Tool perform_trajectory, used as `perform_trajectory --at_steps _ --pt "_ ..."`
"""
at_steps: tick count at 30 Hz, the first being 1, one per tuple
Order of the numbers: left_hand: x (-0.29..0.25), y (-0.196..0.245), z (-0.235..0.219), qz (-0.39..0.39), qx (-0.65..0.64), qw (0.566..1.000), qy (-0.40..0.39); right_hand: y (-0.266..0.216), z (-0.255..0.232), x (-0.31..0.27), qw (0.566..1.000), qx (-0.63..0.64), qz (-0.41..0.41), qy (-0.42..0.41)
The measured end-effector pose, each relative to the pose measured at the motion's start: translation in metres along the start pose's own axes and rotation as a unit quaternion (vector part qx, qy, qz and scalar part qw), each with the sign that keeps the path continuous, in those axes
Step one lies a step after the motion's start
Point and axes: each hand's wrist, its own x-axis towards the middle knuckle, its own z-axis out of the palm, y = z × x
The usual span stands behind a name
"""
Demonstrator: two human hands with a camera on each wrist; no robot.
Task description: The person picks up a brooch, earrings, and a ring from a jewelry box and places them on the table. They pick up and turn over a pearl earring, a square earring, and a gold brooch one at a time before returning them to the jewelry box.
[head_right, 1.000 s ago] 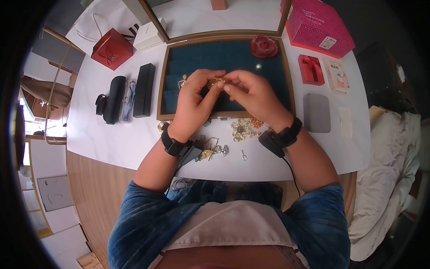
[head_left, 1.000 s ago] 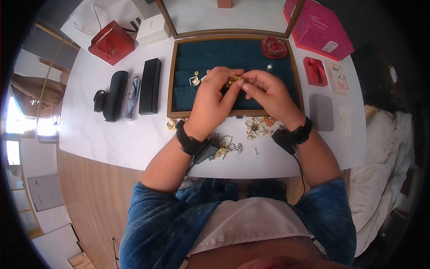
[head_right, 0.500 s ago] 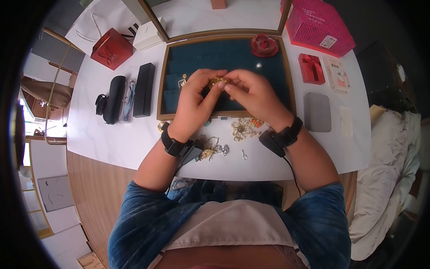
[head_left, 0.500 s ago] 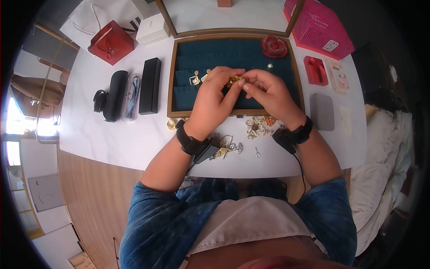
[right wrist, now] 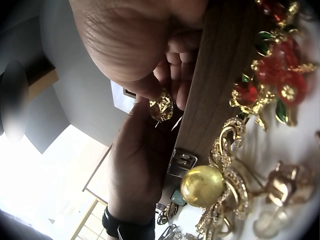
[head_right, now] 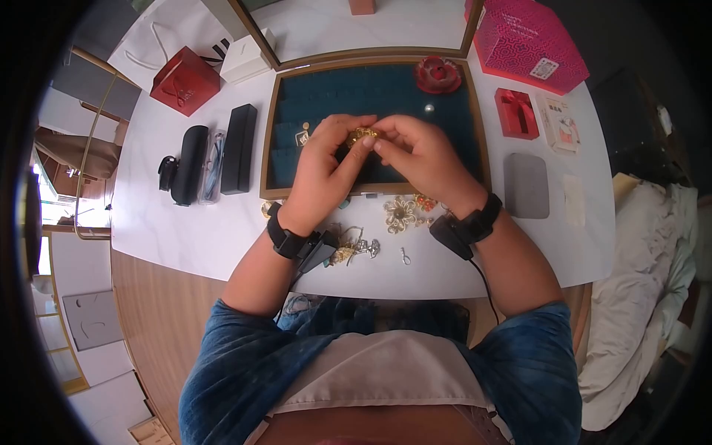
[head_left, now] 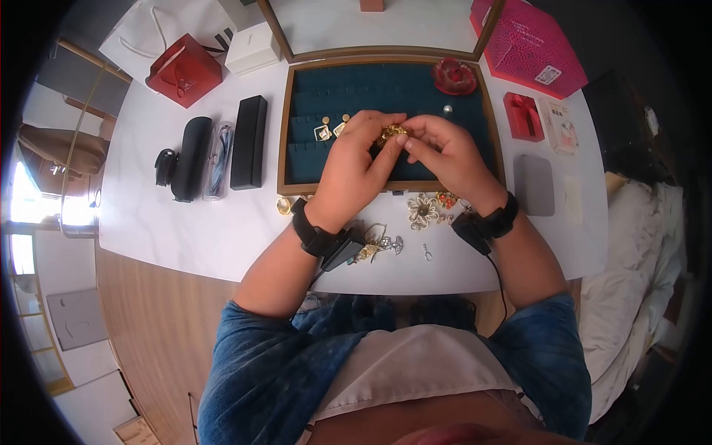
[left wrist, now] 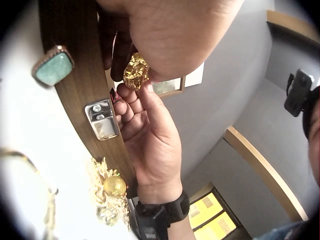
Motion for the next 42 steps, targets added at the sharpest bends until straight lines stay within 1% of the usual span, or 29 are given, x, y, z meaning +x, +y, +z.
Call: perform_trajectory --at_steps 28,31,34,42 --pt "-0.0012 -0.0001 0.0002 -0.02 -0.006 1.0 -0.011 -0.0015 -0.0005 -0.0001 1.0 -0.004 0.001 -0.004" --pt "-0.0012 -0.0009 0.0003 -0.018 -0.003 1.0 -0.01 -0.0013 0.0004 -0.0005 1.0 0.011 0.002 -0.001" --pt "-0.0015 0.0012 -0.001 -0.045 -0.016 0.999 -0.024 -0.0013 0.0007 -0.0004 1.0 0.011 0.001 -0.001" --pt "-0.0017 -0.0012 0.0 -0.038 -0.011 0.999 -0.023 -0.0017 0.0009 -0.0003 1.0 0.004 0.0 -0.001"
